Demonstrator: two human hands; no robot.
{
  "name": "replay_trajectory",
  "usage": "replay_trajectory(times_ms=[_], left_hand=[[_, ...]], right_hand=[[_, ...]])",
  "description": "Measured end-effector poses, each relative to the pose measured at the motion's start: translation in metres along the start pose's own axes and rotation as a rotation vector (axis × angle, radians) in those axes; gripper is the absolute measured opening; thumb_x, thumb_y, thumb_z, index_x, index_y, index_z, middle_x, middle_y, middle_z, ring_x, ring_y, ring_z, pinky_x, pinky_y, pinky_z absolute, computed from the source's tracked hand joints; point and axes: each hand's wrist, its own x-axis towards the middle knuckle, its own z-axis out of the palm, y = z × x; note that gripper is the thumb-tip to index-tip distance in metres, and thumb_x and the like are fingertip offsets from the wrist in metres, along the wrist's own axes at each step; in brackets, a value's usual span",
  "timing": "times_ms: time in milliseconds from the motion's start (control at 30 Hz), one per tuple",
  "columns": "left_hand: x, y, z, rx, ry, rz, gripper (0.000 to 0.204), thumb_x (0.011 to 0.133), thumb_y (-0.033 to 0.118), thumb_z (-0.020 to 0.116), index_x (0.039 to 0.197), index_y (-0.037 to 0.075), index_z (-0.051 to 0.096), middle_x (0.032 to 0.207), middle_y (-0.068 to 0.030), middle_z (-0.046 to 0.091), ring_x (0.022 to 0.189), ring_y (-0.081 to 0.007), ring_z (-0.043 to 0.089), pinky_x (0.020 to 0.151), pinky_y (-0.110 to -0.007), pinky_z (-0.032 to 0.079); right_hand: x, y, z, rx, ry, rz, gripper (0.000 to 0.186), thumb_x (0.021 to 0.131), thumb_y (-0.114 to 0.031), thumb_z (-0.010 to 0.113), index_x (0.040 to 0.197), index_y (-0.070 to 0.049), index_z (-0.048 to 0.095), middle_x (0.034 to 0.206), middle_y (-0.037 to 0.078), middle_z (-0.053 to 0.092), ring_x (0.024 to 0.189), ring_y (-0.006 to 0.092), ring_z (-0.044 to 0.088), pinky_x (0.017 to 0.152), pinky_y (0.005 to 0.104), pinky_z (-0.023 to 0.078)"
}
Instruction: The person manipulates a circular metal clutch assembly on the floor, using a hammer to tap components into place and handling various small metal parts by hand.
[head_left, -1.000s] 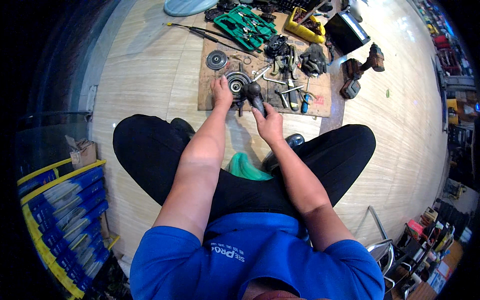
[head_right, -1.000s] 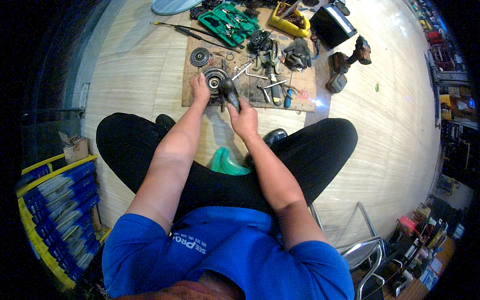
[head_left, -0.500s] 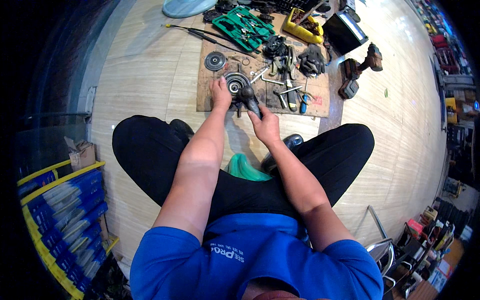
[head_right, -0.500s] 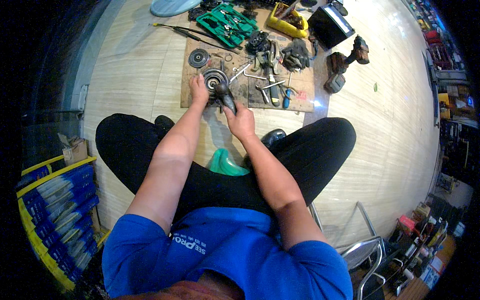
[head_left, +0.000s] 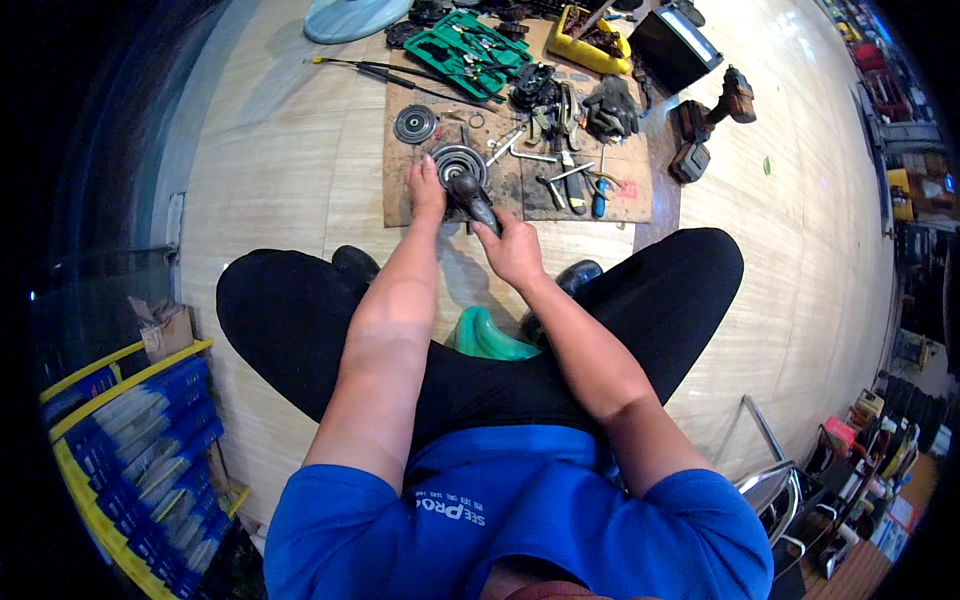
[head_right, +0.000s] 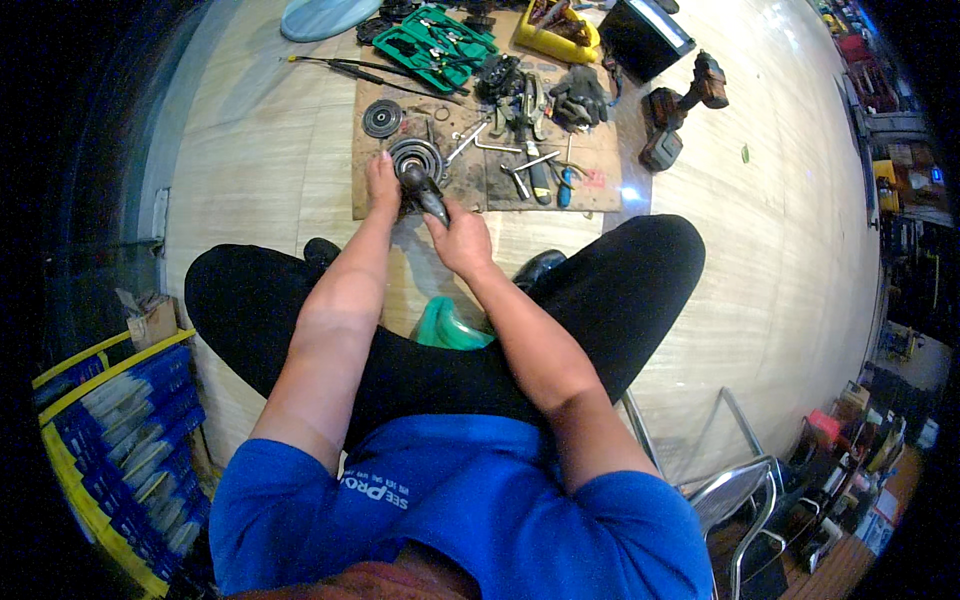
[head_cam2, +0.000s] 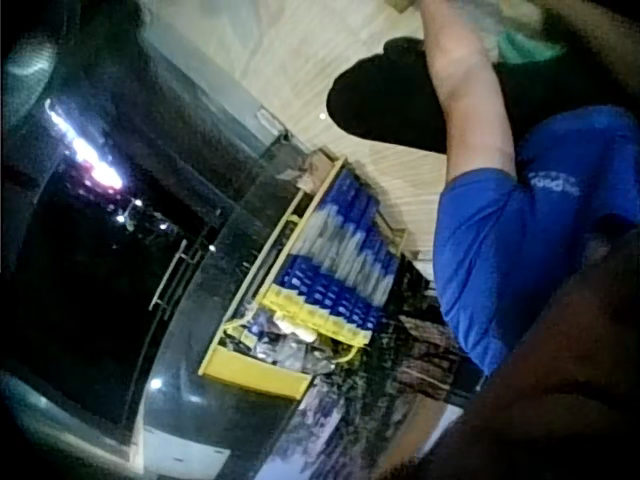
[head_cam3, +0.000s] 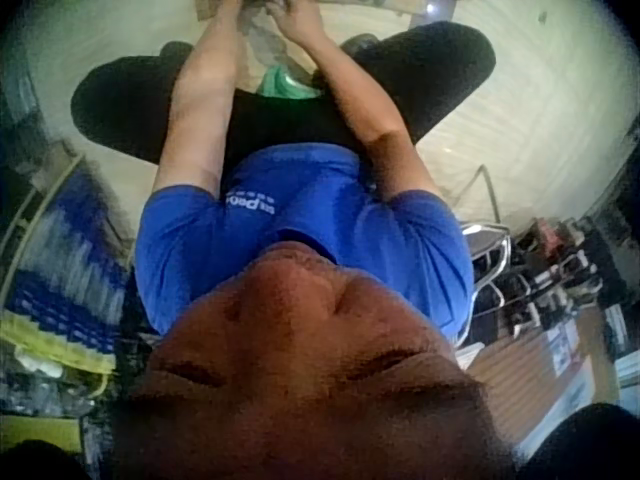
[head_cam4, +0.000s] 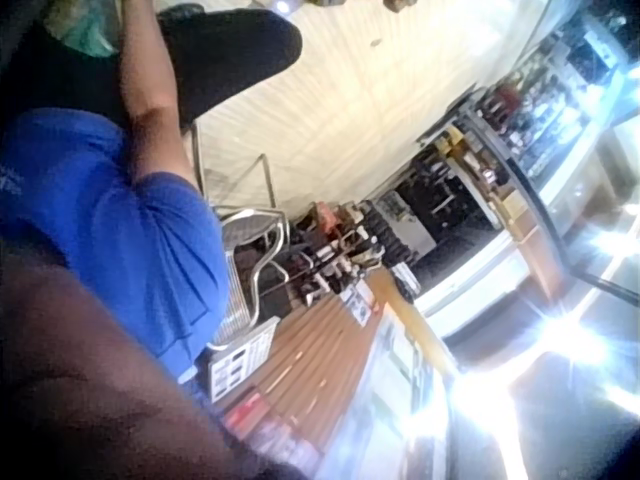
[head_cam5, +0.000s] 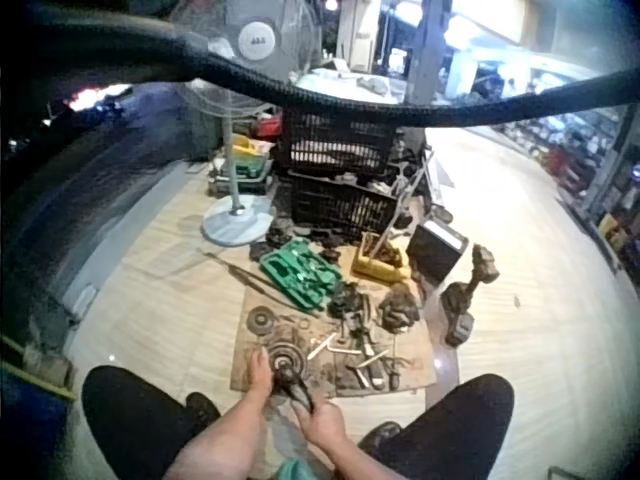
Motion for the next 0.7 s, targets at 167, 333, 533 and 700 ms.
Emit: replay_trajectory(times_ms=[167,333,533,700], left_hand=[[0.004,-0.005,-0.005,-0.01,-0.026,-0.017,0.044,0.099,0.038,0.045,0.102,-0.004,0.059,0.101,-0.0208,0.059,0.095,-0.0318,0.056,0.086,-0.042,0.042],[-0.006,0.018,-0.002,-0.132,-0.111,-0.13,0.046,0.1,0.037,0.043,0.105,-0.006,0.06,0.119,-0.0276,0.05,0.114,-0.041,0.045,0.101,-0.047,0.033],[0.0,0.006,-0.009,-0.084,-0.15,-0.135,0.048,0.1,0.039,0.043,0.112,-0.004,0.059,0.135,-0.0304,0.043,0.131,-0.0431,0.036,0.11,-0.047,0.027],[-0.003,0.011,-0.009,-0.053,-0.103,-0.118,0.047,0.101,0.038,0.042,0.112,-0.004,0.059,0.138,-0.0319,0.04,0.133,-0.0437,0.034,0.111,-0.047,0.026]], right_hand=[[0.003,-0.002,0.004,0.06,0.03,-0.075,0.036,0.083,-0.033,0.069,0.1,-0.002,0.065,0.078,0.026,0.065,0.075,0.0443,0.064,0.067,0.0499,0.051],[0.004,0.005,0.001,0.018,0.024,-0.002,0.036,0.083,-0.033,0.069,0.098,-0.001,0.065,0.08,0.026,0.065,0.077,0.0443,0.064,0.068,0.0497,0.051],[0.014,-0.005,0.001,0.086,0.091,-0.047,0.037,0.082,-0.032,0.07,0.102,-0.001,0.066,0.082,0.027,0.066,0.079,0.0444,0.064,0.07,0.0488,0.052],[0.035,-0.01,-0.002,0.109,0.246,-0.064,0.04,0.083,-0.03,0.072,0.104,0.004,0.066,0.074,0.024,0.065,0.067,0.034,0.066,0.064,0.0395,0.051]])
